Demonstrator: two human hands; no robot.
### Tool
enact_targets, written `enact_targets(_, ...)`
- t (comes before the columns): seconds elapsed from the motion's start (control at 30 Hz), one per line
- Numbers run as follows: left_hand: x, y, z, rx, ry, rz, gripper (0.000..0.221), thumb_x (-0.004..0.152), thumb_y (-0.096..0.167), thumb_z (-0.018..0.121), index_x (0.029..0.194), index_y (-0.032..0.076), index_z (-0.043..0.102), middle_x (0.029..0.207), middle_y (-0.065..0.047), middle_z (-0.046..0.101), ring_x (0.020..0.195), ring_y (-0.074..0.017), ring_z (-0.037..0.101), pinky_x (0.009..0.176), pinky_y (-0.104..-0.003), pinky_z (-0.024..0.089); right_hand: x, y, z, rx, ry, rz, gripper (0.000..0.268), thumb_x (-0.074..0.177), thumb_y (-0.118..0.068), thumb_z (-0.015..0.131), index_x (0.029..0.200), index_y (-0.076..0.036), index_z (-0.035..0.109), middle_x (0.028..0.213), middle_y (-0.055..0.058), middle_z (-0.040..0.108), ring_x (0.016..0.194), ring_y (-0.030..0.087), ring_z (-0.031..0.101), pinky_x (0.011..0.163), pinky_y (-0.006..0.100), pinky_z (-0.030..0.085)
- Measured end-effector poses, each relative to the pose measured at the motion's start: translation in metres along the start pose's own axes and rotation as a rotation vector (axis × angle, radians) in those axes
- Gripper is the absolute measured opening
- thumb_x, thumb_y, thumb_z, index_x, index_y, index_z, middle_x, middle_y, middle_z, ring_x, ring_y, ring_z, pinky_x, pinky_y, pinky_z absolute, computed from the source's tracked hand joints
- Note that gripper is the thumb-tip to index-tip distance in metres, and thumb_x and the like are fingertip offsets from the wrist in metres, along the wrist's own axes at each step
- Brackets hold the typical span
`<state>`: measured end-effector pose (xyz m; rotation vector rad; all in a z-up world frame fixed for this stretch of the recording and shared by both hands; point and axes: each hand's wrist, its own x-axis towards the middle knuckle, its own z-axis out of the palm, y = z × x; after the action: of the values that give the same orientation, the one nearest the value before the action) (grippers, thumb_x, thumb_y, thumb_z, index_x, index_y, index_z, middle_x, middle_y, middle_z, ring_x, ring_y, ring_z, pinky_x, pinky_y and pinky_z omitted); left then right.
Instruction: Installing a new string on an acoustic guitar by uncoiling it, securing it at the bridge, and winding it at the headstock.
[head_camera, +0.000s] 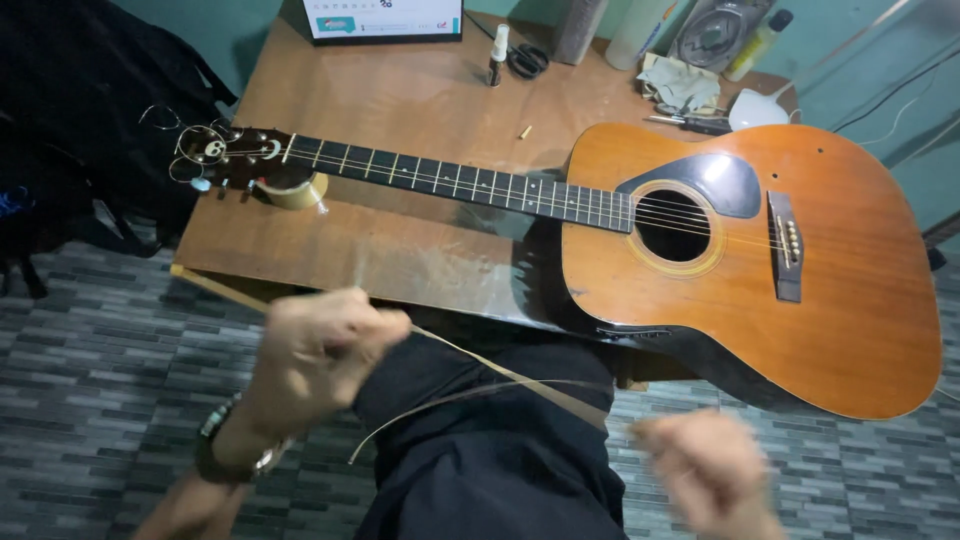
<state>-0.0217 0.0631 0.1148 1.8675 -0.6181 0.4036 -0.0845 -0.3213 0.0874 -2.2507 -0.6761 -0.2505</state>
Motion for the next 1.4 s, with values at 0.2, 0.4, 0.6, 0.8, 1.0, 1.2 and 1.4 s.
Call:
enact_targets(0.2, -0.002, 0.0, 0.018, -0.039, 0.027, -0.055, 0.011, 0.093, 0.009, 0.067, 0.087, 0.003, 0.074, 0.066, -0.003, 0.064, 0.053, -0.0112, 0.053, 0.05, -0.024, 0.039, 0.0, -0.042, -0.026, -0.079, 0.221, 0.36, 0.015, 0.081, -0.017, 0.071, 0.071, -0.008, 0.078, 0.053, 0.003, 0.064, 0.044, 0.015, 0.056, 0.051, 0.029, 0.043)
enact_targets(0.4, -0.007, -0.02, 0.039, 0.177, -0.381, -0.241, 0.066, 0.083, 0.039, 0.079, 0.14, 0.011, 0.061, 0.136, -0.009, 0.068, 0.121, -0.0288, 0.063, 0.104, -0.041, 0.042, 0.024, -0.005, -0.005, 0.192, 0.122, 0.323, 0.021, 0.097, -0.014, 0.06, 0.089, -0.002, 0.076, 0.055, -0.004, 0.044, 0.048, 0.007, 0.033, 0.046, 0.023, 0.028)
enact_targets(0.6, 0.005, 0.008, 0.107, 0.29, -0.206, 0.059, 0.093, 0.079, 0.03, 0.094, 0.153, 0.006, 0.043, 0.163, -0.022, 0.036, 0.153, -0.0407, 0.035, 0.126, -0.058, 0.027, 0.032, -0.006, 0.012, 0.198, 0.105, 0.317, 0.023, 0.097, -0.018, 0.061, 0.088, -0.005, 0.077, 0.054, -0.005, 0.05, 0.047, 0.006, 0.037, 0.046, 0.024, 0.029)
enact_targets(0.8, 0.013, 0.002, 0.136, -0.26, -0.148, 0.112, 0.013, 0.1, 0.004, 0.065, 0.111, -0.002, 0.069, 0.089, -0.012, 0.071, 0.074, -0.0221, 0.069, 0.067, -0.031, 0.057, 0.037, -0.005, 0.022, 0.28, 0.074, 0.326, 0.022, 0.101, -0.017, 0.057, 0.092, -0.002, 0.071, 0.062, -0.003, 0.048, 0.053, 0.008, 0.036, 0.048, 0.026, 0.031)
enact_targets(1.0, 0.003, 0.002, 0.127, 0.025, -0.218, 0.146, 0.011, 0.102, 0.01, 0.062, 0.093, 0.004, 0.065, 0.078, -0.007, 0.057, 0.064, -0.0264, 0.059, 0.056, -0.038, 0.044, 0.036, -0.002, 0.053, -0.096, 0.071, -0.145, 0.025, 0.096, 0.002, 0.061, 0.12, 0.0, 0.064, 0.074, 0.008, 0.044, 0.054, 0.021, 0.044, 0.048, 0.032, 0.036)
enact_targets(1.2, -0.003, 0.011, 0.078, -0.123, -0.434, 0.198, 0.01, 0.103, 0.009, 0.062, 0.099, 0.003, 0.068, 0.076, -0.006, 0.055, 0.057, -0.0243, 0.057, 0.052, -0.036, 0.042, 0.031, -0.014, 0.039, 0.054, -0.035, -0.349, 0.011, 0.093, 0.0, 0.06, 0.102, 0.004, 0.065, 0.063, 0.004, 0.042, 0.043, 0.019, 0.036, 0.041, 0.032, 0.029)
enact_targets(1.4, -0.012, -0.008, 0.034, -0.037, -0.334, 0.038, 0.012, 0.097, 0.006, 0.063, 0.088, 0.006, 0.071, 0.065, -0.002, 0.054, 0.047, -0.0151, 0.046, 0.045, -0.028, 0.034, 0.023, -0.039, 0.004, 0.062, 0.048, -0.08, 0.005, 0.089, 0.001, 0.063, 0.089, -0.001, 0.067, 0.055, 0.003, 0.032, 0.043, 0.016, 0.025, 0.046, 0.032, 0.02)
